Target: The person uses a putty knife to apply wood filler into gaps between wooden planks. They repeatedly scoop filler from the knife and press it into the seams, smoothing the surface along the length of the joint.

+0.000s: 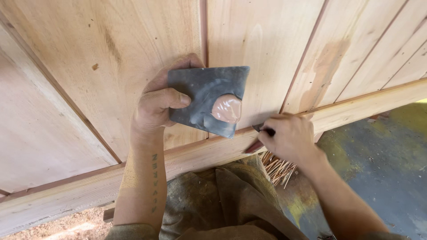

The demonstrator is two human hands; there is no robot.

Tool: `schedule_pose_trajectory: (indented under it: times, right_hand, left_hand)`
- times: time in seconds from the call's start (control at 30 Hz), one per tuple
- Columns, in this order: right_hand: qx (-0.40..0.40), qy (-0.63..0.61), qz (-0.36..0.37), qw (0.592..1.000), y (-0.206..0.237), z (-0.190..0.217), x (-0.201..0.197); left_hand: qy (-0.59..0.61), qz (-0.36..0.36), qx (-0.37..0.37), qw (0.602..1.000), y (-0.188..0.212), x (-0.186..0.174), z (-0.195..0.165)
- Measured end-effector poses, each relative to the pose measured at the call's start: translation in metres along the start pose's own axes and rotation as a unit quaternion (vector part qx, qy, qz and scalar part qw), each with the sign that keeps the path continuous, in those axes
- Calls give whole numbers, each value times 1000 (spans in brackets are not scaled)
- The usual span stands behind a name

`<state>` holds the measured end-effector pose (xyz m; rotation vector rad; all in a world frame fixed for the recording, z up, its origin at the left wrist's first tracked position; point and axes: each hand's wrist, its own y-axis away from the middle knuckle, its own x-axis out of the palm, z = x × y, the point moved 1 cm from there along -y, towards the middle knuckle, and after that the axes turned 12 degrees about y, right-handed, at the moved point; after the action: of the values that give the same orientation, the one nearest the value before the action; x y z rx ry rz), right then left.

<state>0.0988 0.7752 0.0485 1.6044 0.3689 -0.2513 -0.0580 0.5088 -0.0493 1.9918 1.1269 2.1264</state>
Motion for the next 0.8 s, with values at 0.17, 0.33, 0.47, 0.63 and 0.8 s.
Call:
schedule_pose_trajectory:
  times: [0.17, 0.33, 0.47, 0.63, 0.8]
  right_hand:
    - [59, -87, 140, 985, -2, -17, -37]
    - [36, -204, -267, 941, 29, -22, -16]
    - [0, -90, -363, 927, 24, -6, 18]
    - [-12, -79, -221, 972, 20, 1, 10]
    - [12, -42, 11, 999, 1, -19, -30]
  left_hand:
    - [-10, -4, -5, 1000, 1, 4, -2]
    - [-34, -1, 4, 999, -2, 3, -4]
    - [-21, 46, 13, 999, -4, 2, -2]
    - [-18, 19, -29, 999, 0, 4, -3]
    - [-13, -22, -38, 999, 5, 5, -6]
